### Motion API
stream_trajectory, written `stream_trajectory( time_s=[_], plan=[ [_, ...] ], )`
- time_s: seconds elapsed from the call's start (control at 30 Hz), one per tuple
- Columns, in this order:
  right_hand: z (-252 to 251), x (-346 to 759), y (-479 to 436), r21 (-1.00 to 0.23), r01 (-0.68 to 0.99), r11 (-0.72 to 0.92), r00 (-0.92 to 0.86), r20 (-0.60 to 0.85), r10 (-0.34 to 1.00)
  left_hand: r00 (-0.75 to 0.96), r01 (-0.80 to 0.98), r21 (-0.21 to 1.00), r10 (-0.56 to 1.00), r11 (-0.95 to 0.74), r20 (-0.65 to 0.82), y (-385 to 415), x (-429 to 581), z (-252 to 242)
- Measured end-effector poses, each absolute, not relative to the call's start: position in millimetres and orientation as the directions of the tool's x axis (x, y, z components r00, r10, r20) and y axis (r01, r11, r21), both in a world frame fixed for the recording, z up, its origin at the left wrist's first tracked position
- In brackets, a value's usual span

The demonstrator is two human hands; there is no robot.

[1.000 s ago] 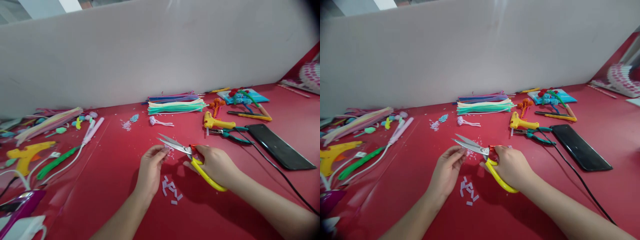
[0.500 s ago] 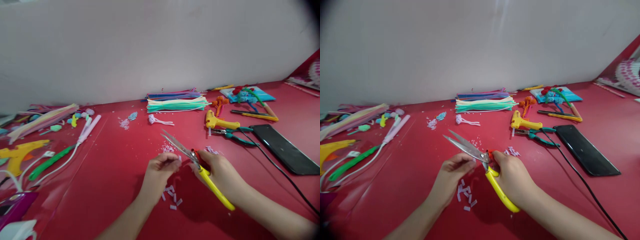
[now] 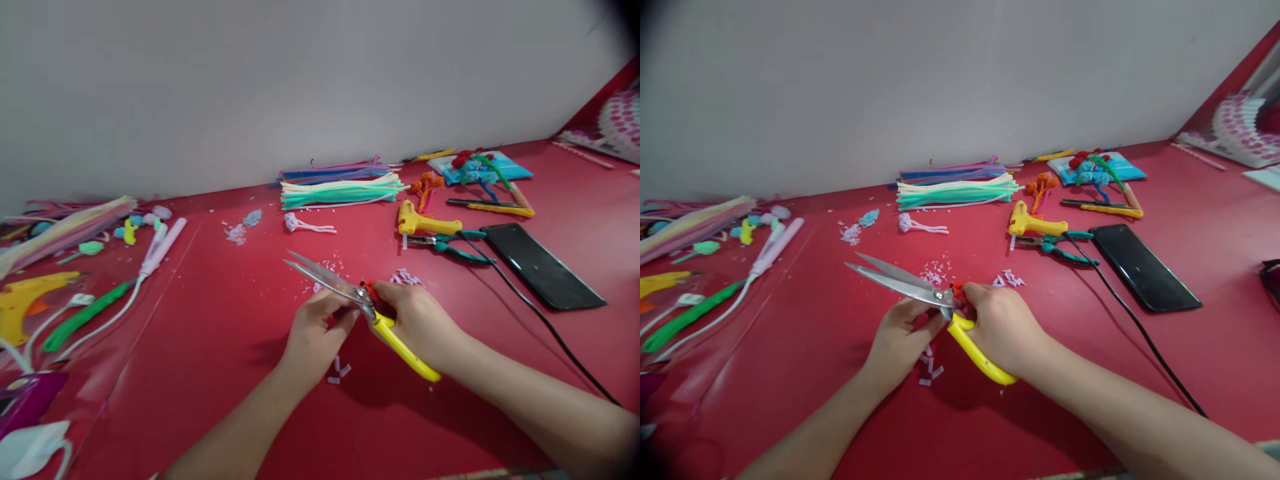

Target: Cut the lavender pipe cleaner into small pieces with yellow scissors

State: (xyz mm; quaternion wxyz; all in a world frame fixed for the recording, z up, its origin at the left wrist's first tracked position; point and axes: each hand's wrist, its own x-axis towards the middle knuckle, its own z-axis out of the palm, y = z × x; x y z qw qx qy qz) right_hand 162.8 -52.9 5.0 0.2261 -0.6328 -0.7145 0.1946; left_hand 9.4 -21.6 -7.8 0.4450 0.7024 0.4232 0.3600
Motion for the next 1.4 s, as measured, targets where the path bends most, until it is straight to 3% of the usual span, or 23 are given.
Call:
stream_trajectory(
  time_s=[0.17,0.43,0.57,0.67,0.73,0.87,1.0,1.4],
  plan=[
    [5.7,163.5,-53.7,-0.57,0.812,0.129,-0.102,0.079,0.992,0.433,0.213,0.934,0.885,-0.287,0.173,-23.3,11.5,-5.3],
    [5.2,161.3,-56.2,-0.583,0.804,0.115,-0.088,0.074,0.993,0.408,0.366,0.819,0.867,-0.441,0.285,-30.6,10.9,-5.0],
    [9.0,162.8,-54.0,-0.535,0.837,0.116,-0.085,0.082,0.993,0.333,0.245,0.948,0.936,-0.205,0.116,-24.6,8.8,-9.7],
    [10.5,169.7,-50.3,-0.427,0.901,0.079,-0.043,0.094,0.995,0.239,-0.001,0.995,0.966,0.099,-0.096,-15.4,5.1,-11.1],
    [9.5,174.4,-48.2,-0.337,0.94,0.061,-0.027,0.105,0.994,0.17,-0.188,0.963,0.972,0.195,-0.164,-9.9,2.3,-10.4],
    [4.0,177.5,-46.5,-0.209,0.977,0.048,-0.031,0.085,0.996,0.11,-0.402,0.893,0.979,0.204,-0.174,-5.1,-1.0,-6.9],
    [-1.4,174.6,-47.9,-0.209,0.976,0.062,-0.053,0.051,0.997,0.101,-0.491,0.844,0.976,0.216,-0.191,-5.6,-1.5,-3.9],
    [-3.6,170.9,-50.6,-0.233,0.967,0.1,-0.092,0.042,0.995,0.079,-0.527,0.821,0.974,0.22,-0.211,-6.4,-1.7,-1.1]
  ],
)
